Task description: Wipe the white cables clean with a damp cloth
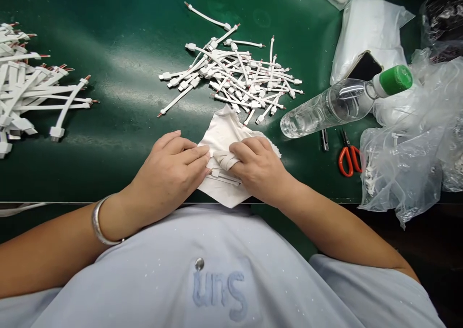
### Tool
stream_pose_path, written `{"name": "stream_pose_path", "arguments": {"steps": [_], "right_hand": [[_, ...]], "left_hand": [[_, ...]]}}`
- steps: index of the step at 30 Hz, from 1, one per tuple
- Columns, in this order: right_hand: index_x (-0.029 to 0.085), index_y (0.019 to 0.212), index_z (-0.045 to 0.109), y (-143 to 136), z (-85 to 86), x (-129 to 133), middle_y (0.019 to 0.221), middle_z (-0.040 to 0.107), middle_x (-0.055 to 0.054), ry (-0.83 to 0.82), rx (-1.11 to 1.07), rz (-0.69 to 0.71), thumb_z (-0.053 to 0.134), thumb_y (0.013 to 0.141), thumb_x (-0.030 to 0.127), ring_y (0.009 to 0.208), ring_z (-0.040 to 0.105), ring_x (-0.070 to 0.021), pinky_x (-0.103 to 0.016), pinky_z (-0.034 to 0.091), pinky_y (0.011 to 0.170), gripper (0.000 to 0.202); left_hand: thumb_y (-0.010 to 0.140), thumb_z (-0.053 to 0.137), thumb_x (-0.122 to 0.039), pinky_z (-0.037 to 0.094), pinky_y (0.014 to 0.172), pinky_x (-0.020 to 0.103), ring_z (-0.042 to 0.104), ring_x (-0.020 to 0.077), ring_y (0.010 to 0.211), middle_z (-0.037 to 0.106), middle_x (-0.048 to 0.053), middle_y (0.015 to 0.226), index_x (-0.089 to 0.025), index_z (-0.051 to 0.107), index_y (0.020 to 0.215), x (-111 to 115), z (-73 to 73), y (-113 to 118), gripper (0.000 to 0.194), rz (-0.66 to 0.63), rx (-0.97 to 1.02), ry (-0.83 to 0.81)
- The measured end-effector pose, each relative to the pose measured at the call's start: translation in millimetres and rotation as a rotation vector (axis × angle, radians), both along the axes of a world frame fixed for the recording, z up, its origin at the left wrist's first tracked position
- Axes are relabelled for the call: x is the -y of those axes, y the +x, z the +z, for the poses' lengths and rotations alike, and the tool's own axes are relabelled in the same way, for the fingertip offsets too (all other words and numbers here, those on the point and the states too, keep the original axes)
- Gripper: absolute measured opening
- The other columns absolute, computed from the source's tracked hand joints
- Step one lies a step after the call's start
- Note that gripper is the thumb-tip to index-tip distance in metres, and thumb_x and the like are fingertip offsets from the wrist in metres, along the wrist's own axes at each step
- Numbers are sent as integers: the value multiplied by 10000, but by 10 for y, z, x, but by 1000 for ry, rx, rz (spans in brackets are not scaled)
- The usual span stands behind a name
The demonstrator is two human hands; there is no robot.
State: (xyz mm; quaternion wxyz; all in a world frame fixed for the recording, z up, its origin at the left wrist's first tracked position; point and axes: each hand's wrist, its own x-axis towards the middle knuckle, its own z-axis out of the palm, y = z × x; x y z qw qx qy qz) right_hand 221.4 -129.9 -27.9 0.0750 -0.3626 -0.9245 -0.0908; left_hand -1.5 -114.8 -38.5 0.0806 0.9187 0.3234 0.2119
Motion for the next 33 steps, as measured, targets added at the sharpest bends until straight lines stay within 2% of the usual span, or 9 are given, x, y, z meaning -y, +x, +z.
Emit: {"name": "stream_pose_path", "arguments": {"steps": [5, 11, 20, 28, 33], "right_hand": [[217, 778, 647, 75, 35, 40, 876, 550, -56, -10, 38, 9, 471, 895, 117, 809, 366, -193, -343, 276, 775, 234], [206, 820, 662, 5, -83, 14, 865, 539, -69, -13, -38, -15, 471, 916, 147, 793, 359, -193, -337, 278, 719, 222], [187, 662, 594, -129, -120, 35, 768, 510, -76, 44, -67, -62, 472, 889, 101, 739, 334, -206, -331, 241, 644, 272], [182, 825, 643, 16, -5, 7, 872, 547, -69, -13, 24, 88, 463, 902, 112, 736, 322, -182, -329, 222, 632, 208], [188, 859, 656, 2, -55, 4, 886, 565, -67, -19, -1, 55, 458, 924, 149, 739, 348, -178, -327, 245, 634, 212]], "left_hand": [[929, 503, -271, 378, 1029, 492, 618, 218, 939, 723, 8, 1070, -192, 679, 995, 4, -13, -7, 203, 15, -6, 40], [933, 514, -310, 363, 1034, 466, 612, 222, 950, 724, 22, 1058, -154, 678, 995, -4, -14, -5, 235, -33, -8, 77], [931, 519, -306, 394, 998, 458, 623, 222, 917, 732, 33, 1032, -136, 663, 1053, 8, -19, 7, 254, -15, -26, 147], [929, 510, -310, 432, 993, 473, 642, 233, 947, 724, 43, 1083, -175, 675, 1059, 28, -15, 14, 250, 14, -56, 112], [927, 510, -288, 449, 971, 505, 637, 256, 975, 714, 76, 1108, -150, 672, 1084, 10, -33, 10, 265, -28, -11, 48]]}}
